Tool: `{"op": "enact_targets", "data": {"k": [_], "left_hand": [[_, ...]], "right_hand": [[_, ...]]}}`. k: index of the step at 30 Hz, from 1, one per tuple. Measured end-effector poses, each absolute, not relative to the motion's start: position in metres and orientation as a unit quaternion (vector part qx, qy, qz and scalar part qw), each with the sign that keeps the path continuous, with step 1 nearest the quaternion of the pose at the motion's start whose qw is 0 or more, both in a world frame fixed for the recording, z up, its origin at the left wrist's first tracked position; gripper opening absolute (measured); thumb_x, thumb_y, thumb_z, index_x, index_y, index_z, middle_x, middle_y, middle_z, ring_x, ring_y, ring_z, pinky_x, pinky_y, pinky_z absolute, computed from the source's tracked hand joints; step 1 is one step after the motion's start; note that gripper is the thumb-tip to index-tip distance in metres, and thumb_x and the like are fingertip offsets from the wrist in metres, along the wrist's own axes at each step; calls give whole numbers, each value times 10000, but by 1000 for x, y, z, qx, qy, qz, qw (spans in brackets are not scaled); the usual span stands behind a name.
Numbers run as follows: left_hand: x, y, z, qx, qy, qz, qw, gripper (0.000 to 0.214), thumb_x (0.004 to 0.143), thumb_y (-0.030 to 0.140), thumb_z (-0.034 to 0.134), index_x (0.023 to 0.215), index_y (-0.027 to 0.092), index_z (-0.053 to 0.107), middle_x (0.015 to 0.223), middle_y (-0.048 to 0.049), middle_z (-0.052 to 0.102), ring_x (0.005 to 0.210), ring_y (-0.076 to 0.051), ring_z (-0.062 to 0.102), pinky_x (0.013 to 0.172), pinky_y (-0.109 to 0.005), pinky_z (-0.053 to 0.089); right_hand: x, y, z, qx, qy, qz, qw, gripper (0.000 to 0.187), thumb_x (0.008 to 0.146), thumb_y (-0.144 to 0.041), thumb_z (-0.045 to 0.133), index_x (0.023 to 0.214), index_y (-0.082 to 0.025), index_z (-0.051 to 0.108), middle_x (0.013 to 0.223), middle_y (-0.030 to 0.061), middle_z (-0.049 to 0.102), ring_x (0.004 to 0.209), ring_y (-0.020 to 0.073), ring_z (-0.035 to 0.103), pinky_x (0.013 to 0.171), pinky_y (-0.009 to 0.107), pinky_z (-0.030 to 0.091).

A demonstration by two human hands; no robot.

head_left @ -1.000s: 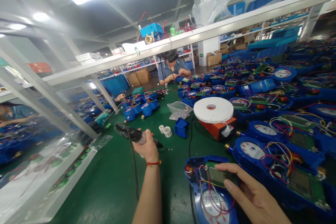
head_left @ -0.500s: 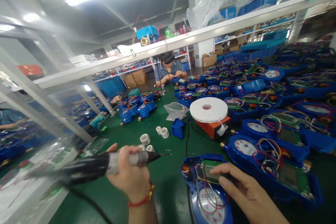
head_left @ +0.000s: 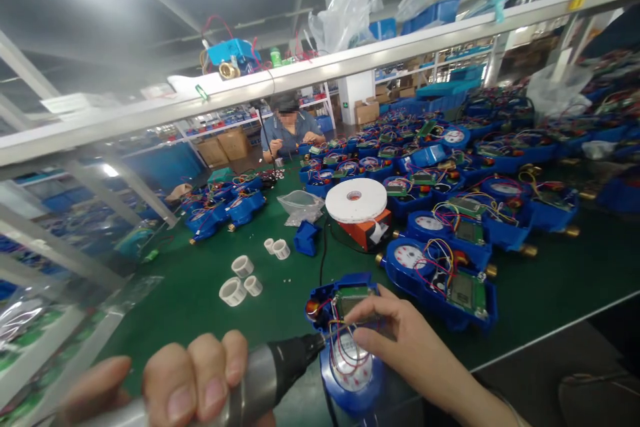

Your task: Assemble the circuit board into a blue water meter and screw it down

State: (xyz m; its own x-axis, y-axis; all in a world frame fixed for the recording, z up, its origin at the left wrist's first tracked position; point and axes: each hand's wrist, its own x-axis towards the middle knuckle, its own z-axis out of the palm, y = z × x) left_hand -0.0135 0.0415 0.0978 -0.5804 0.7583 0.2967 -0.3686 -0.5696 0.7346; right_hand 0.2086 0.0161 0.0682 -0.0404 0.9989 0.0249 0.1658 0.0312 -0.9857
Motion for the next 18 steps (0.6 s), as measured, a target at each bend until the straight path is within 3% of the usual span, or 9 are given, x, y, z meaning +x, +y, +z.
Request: {"op": "enact_targets", "data": {"k": [3, 5, 9, 15, 18], "left_hand": [[12, 36, 115, 275, 227, 877, 322, 356, 667, 413, 750, 1004, 378, 640, 462, 88, 371, 401, -104, 117, 315, -289, 180], [18, 34, 121, 284, 200, 878, 330, 416, 612, 363, 794, 993, 321, 633, 482, 107, 368, 403, -88, 146, 303, -274, 198], [15, 34, 122, 317, 210, 866, 323, 424, 634, 381, 793, 1020, 333, 625, 491, 103, 354, 401, -92, 173, 306, -277, 195], [21, 34, 125, 346, 242, 856, 299, 431, 644, 485, 760, 1037, 367, 627, 504, 76, 291, 422, -107, 175, 324, -276, 189], [30, 31, 131, 353, 243, 850, 305, 477, 625, 495, 791, 1048, 357, 619, 528, 83, 323, 429, -99, 210, 331, -269, 235]], "right_hand": [[209, 16, 65, -516, -558, 448, 471, 170, 801, -408, 697, 772, -243, 722, 949, 29, 702, 1161, 330, 538, 1119, 515, 262], [210, 16, 63, -514, -557, 448, 473, 189, 803, -428, 702, 756, -244, 703, 915, 23, 704, 1213, 329, 497, 1134, 525, 221], [211, 16, 60, -510, -558, 448, 478, 184, 814, -426, 702, 761, -252, 666, 883, 8, 700, 1358, 310, 359, 1167, 538, 98], [211, 15, 64, -510, -570, 439, 472, 145, 814, -385, 685, 756, -254, 667, 923, 13, 699, 1280, 318, 447, 1153, 534, 167], [211, 16, 63, -505, -587, 423, 471, 127, 839, -370, 673, 768, -265, 671, 865, 0, 700, 1277, 305, 457, 1171, 524, 134]]}}
